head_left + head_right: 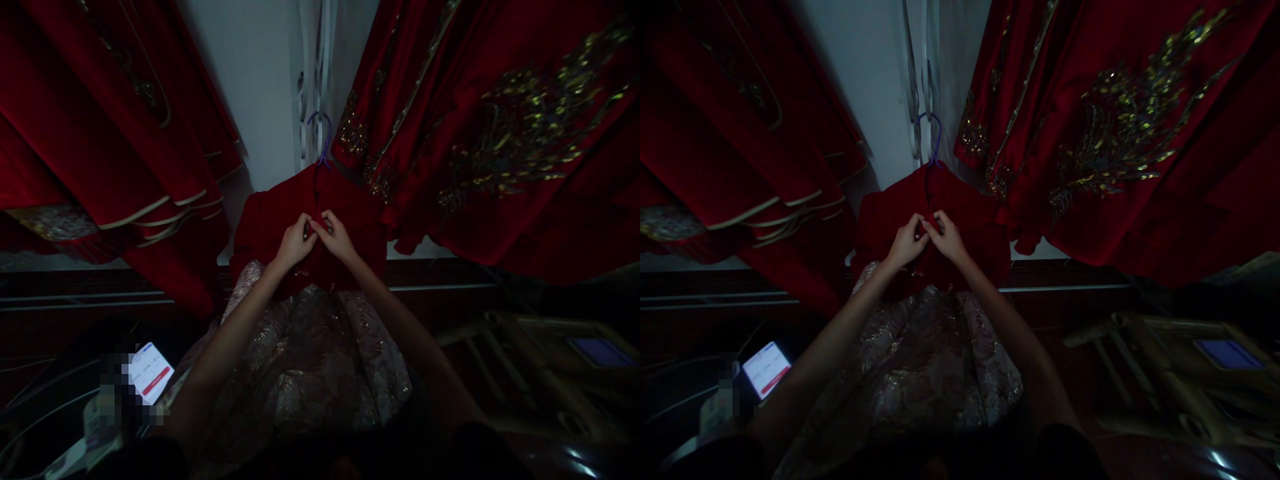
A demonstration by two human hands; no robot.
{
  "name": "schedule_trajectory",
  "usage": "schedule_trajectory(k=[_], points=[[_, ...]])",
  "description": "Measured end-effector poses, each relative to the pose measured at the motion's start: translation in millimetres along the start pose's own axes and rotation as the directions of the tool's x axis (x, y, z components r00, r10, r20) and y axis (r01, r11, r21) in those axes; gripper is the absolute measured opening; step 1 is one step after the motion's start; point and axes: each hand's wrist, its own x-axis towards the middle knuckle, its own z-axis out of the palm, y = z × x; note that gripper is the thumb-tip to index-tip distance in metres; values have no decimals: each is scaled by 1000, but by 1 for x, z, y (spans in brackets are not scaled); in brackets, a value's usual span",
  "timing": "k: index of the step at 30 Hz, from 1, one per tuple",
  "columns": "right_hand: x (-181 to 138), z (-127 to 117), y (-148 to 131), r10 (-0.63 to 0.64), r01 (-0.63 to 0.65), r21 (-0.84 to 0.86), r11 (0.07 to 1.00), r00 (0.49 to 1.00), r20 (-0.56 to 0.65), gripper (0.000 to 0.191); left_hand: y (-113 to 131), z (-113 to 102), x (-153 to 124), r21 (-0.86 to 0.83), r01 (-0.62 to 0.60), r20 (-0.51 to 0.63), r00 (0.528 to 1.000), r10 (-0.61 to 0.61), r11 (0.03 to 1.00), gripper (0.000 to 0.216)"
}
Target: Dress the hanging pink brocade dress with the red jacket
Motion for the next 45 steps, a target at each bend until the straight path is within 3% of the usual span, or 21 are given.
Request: schedule_trajectory(k=[3,7,10,13,20,27,35,45], points=[[-2,0,0,70,-66,118,991,997,-27,28,0,1,-3,-156,-11,-6,1000,11,988,28],[-20,-9,2,165,-165,314,935,986,26,31,-3,10,-14,-380,-70,-145,989,16,922,35],[-38,-13,2,96,-95,374,923,995,16,33,-2,21,-24,-478,-21,-279,952,-129,878,32],[-49,-15,2,41,-30,336,942,999,-27,32,2,26,-29,-489,34,-320,923,-215,871,19],[-40,-15,1,-2,35,227,973,990,-144,23,6,11,-27,-416,48,-219,964,-152,908,16],[-39,-15,-5,-44,58,95,994,988,-150,24,5,-3,-21,-267,-13,-79,997,-9,964,15],[-35,-17,-15,-129,134,18,991,978,-165,22,14,-24,-7,-94,-128,145,979,141,987,16],[-36,-15,-10,-112,128,58,990,968,-225,21,17,-24,-9,-84,-182,161,968,193,980,10]])
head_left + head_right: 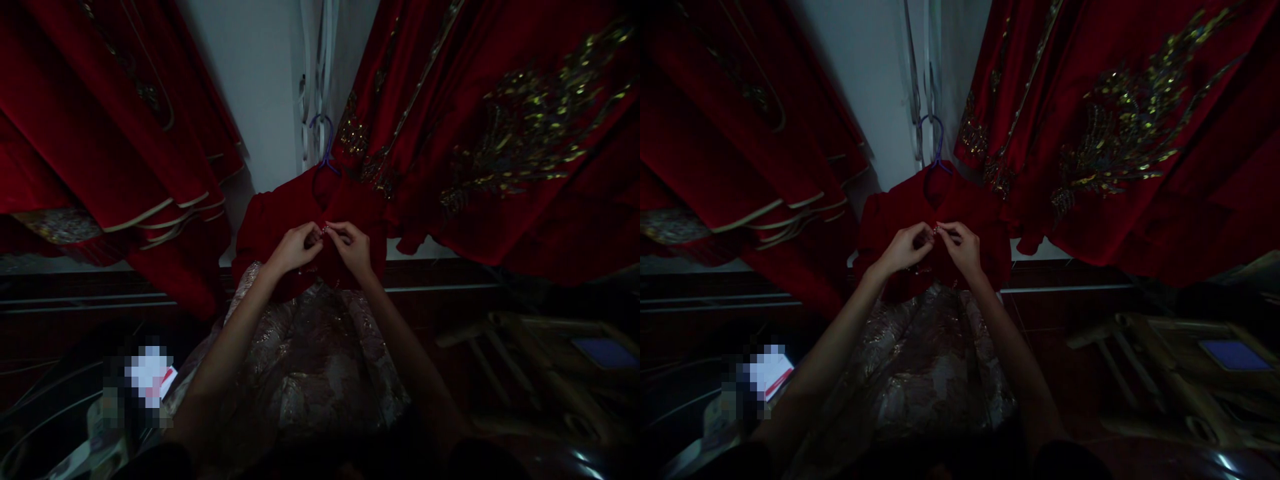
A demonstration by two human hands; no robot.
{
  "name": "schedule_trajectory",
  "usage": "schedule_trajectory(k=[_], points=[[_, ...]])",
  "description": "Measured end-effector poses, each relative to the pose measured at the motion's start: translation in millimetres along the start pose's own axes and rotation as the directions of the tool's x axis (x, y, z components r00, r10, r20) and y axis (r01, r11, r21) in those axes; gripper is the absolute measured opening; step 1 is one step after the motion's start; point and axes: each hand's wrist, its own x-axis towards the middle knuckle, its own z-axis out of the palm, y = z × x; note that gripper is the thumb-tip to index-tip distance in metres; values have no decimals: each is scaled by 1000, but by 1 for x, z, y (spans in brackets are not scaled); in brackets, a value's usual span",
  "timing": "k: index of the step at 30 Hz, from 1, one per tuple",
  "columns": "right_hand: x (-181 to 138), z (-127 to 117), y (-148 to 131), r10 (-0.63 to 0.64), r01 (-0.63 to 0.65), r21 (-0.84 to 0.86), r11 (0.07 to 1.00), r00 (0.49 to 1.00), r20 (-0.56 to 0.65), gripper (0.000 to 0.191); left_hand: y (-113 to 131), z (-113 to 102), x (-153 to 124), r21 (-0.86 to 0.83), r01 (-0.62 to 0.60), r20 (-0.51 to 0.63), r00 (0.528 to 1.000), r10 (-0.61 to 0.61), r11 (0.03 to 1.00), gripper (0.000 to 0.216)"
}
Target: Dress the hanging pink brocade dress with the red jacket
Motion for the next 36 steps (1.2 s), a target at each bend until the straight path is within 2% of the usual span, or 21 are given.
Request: schedule_trajectory(k=[5,10,21,29,32,36], points=[[-2,1,-1,7,-7,3,1000,999,-39,25,1,4,4,29,10,-60,998,-8,1000,11],[-4,1,0,34,-34,19,999,999,6,29,-1,6,2,29,27,-85,996,-24,999,7],[-2,0,8,140,-149,123,981,987,78,37,0,4,0,149,-12,-51,998,19,989,7],[2,0,12,160,-170,154,973,984,77,36,-1,8,5,185,-60,-21,998,65,981,9],[5,4,16,157,-161,111,981,987,42,34,1,17,4,247,-18,-46,998,30,969,7],[8,10,23,158,-161,76,984,986,48,31,3,33,-5,244,142,-197,976,-94,959,11]])
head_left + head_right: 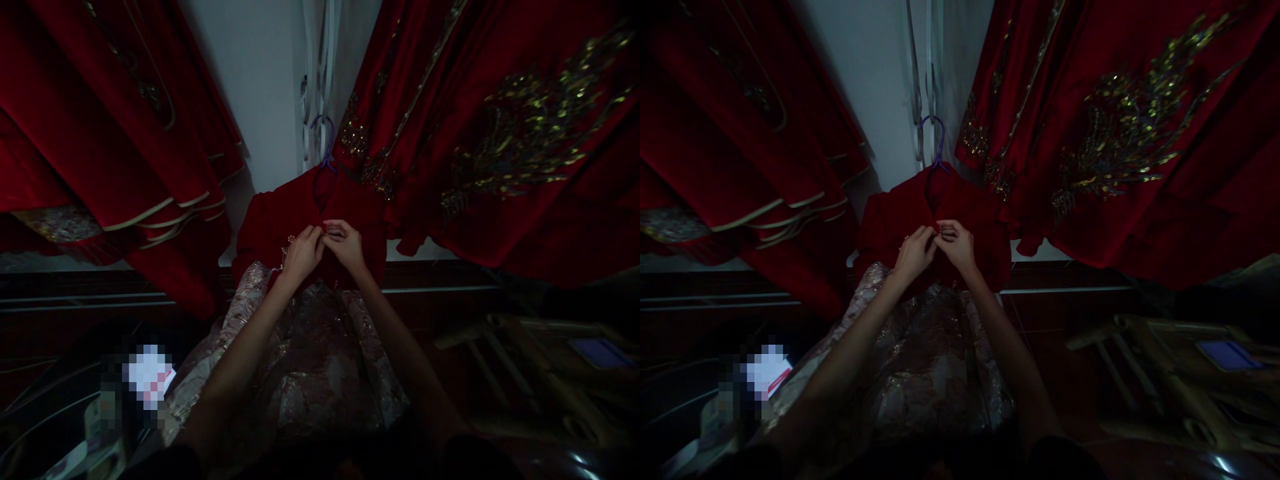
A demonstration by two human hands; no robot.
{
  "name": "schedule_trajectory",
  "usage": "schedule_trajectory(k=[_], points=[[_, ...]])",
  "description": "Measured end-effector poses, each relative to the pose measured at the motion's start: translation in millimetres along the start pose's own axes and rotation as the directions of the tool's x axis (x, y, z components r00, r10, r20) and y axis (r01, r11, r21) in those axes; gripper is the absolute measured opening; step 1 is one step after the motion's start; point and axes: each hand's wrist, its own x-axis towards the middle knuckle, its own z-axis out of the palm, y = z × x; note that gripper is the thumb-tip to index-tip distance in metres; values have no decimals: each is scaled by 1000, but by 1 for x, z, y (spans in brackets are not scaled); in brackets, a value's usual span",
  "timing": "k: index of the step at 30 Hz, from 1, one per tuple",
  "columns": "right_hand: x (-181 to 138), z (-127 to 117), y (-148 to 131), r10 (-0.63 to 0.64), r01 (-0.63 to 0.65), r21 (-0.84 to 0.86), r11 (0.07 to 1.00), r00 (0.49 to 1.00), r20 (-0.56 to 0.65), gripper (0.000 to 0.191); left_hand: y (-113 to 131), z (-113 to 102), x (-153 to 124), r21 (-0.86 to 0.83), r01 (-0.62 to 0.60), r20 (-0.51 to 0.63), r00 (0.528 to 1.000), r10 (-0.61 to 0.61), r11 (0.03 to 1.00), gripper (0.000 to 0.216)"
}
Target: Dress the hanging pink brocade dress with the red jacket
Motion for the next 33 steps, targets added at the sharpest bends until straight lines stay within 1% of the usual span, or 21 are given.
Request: schedule_trajectory(k=[2,4,7,10,12,15,18,20,21,24,26,27,29,31,32,33], points=[[2,2,3,-11,11,-29,1000,1000,6,31,0,10,-7,-94,82,-57,994,-88,992,14],[4,3,5,-33,32,-81,996,999,-15,30,-1,21,-14,-240,138,-87,983,-163,961,17],[7,7,9,-65,52,-151,987,994,-83,26,-4,38,-23,-476,174,-75,969,-237,862,23],[3,14,16,-52,35,-120,992,988,-147,29,-8,48,-30,-599,173,-44,968,-248,782,32],[-7,17,23,-13,2,-71,998,989,-149,36,-10,50,-33,-618,173,-44,966,-254,766,35],[-30,13,33,56,-59,-45,997,996,-65,45,-11,50,-37,-652,176,-38,964,-264,738,37],[-50,-2,42,106,-104,-31,994,993,54,45,-10,52,-38,-713,184,16,969,-246,677,38],[-56,-15,47,142,-132,-80,988,982,125,42,-9,54,-39,-732,196,24,964,-264,653,32],[-56,-22,49,160,-142,-129,981,977,142,39,-8,55,-39,-733,203,14,959,-285,649,28],[-48,-44,50,187,-151,-243,958,974,129,25,-10,56,-40,-735,222,12,949,-315,641,23],[-39,-59,46,212,-183,-233,955,972,104,14,-15,56,-42,-740,231,34,951,-308,632,22],[-35,-66,43,238,-216,-211,953,967,86,12,-18,56,-43,-739,239,40,949,-313,630,22],[-29,-81,32,272,-265,-166,950,962,23,15,-25,56,-45,-723,265,30,934,-355,638,23],[-26,-91,17,232,-238,-155,959,971,-51,15,-32,54,-48,-688,297,-8,909,-417,662,27],[-26,-94,9,193,-199,-167,966,980,-56,13,-35,53,-49,-666,312,-30,896,-443,677,30],[-27,-96,0,151,-153,-185,971,988,-27,13,-38,52,-50,-643,325,-49,886,-461,693,34]])
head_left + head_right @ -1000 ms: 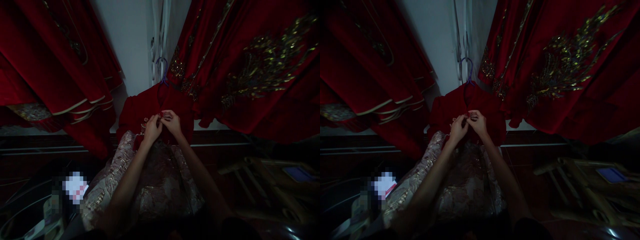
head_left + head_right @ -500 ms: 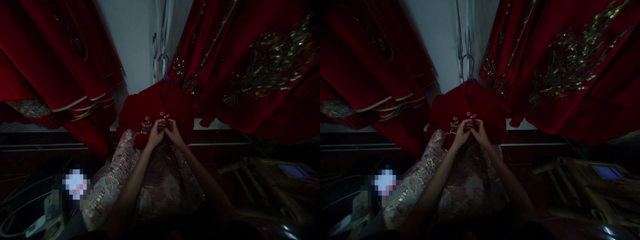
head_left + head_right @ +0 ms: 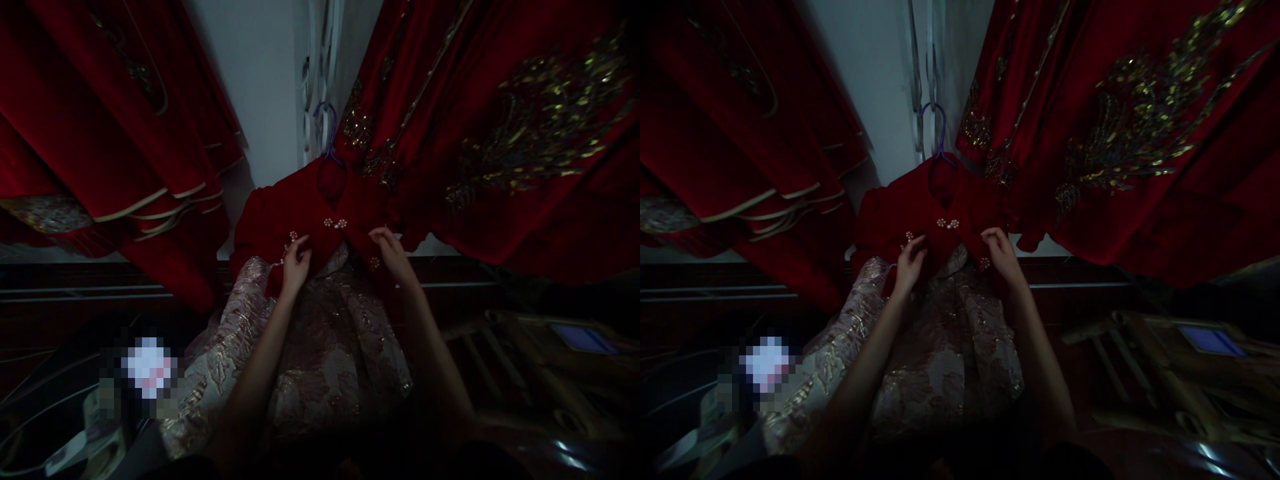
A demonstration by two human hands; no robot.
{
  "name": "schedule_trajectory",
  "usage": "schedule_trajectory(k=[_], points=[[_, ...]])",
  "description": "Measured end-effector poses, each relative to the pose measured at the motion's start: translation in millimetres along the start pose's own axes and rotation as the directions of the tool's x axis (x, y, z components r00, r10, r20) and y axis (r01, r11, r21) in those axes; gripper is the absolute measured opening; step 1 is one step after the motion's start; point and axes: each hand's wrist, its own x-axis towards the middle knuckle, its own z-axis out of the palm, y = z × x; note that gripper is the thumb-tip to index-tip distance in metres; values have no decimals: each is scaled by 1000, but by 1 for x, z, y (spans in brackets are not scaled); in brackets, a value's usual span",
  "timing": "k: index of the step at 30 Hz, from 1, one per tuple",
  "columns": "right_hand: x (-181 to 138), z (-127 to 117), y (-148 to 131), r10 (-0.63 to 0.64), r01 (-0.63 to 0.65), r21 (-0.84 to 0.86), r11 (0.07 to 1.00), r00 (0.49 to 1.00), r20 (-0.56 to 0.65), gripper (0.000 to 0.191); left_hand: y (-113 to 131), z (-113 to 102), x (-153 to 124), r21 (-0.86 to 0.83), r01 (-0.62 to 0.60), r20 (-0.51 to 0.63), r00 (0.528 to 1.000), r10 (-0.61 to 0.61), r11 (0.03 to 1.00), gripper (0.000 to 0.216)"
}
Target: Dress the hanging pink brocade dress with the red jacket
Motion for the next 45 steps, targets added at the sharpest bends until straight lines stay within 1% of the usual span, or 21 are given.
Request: schedule_trajectory(k=[1,2,4,5,6,7,9,11,12,15,18,21,24,28,30,32,34,37,40,42,45], points=[[-3,-1,-7,-46,47,-23,999,998,39,23,-1,-3,0,29,0,-17,1000,1,1000,38],[-6,-2,-13,-87,92,-54,994,993,85,39,-1,-5,0,55,-3,-14,1000,4,998,42],[-13,1,-20,-153,175,-136,975,975,163,75,0,-10,0,80,-6,37,999,3,997,44],[-16,3,-20,-175,209,-186,960,967,185,85,1,-12,0,76,0,65,998,-5,997,42],[-17,5,-19,-188,234,-236,943,961,201,89,1,-14,1,66,11,75,997,-16,998,37],[-18,7,-16,-192,250,-279,927,957,218,89,2,-16,1,57,23,56,998,-26,998,31],[-17,8,-9,-199,273,-342,899,951,235,85,1,-21,2,61,27,-56,998,-24,998,21],[-13,6,-5,-238,302,-383,873,949,207,78,0,-26,4,85,-2,-171,985,16,996,17],[-12,5,-4,-264,316,-395,862,947,182,75,-1,-28,5,82,-19,-195,980,35,996,18],[-9,-3,-12,-305,334,-409,849,943,136,63,-2,-31,8,-4,-52,-151,987,51,999,28],[-11,-9,-25,-270,321,-446,835,947,177,42,-4,-28,9,-89,-45,-112,993,35,995,30],[-14,-11,-35,-235,322,-494,808,944,232,22,-6,-24,7,-121,-16,-74,997,7,993,31],[-18,-7,-43,-234,315,-449,836,945,228,15,-5,-23,6,-133,-7,-53,999,0,991,31],[-26,14,-52,-186,219,-136,966,957,224,25,-3,-21,9,-199,18,-77,996,-34,980,35],[-31,31,-49,-131,141,-10,990,942,308,28,-2,-17,15,-226,65,-90,992,-87,972,35],[-34,50,-41,-61,38,64,997,906,419,29,-2,-14,23,-224,110,-114,984,-139,968,32],[-32,67,-28,-24,-42,133,990,887,460,31,-1,-13,29,-215,133,-141,976,-165,968,29],[-22,91,-11,-18,-69,215,974,925,380,39,2,-17,30,-210,134,-162,972,-169,969,27],[-7,110,0,-25,-38,236,971,965,260,44,5,-24,24,-214,115,-114,983,-142,970,27],[2,121,3,-22,-20,212,977,981,194,44,7,-27,21,-205,94,-86,990,-114,974,27],[9,133,5,-36,20,122,992,991,130,37,11,-29,19,-171,64,-93,992,-81,983,27]])
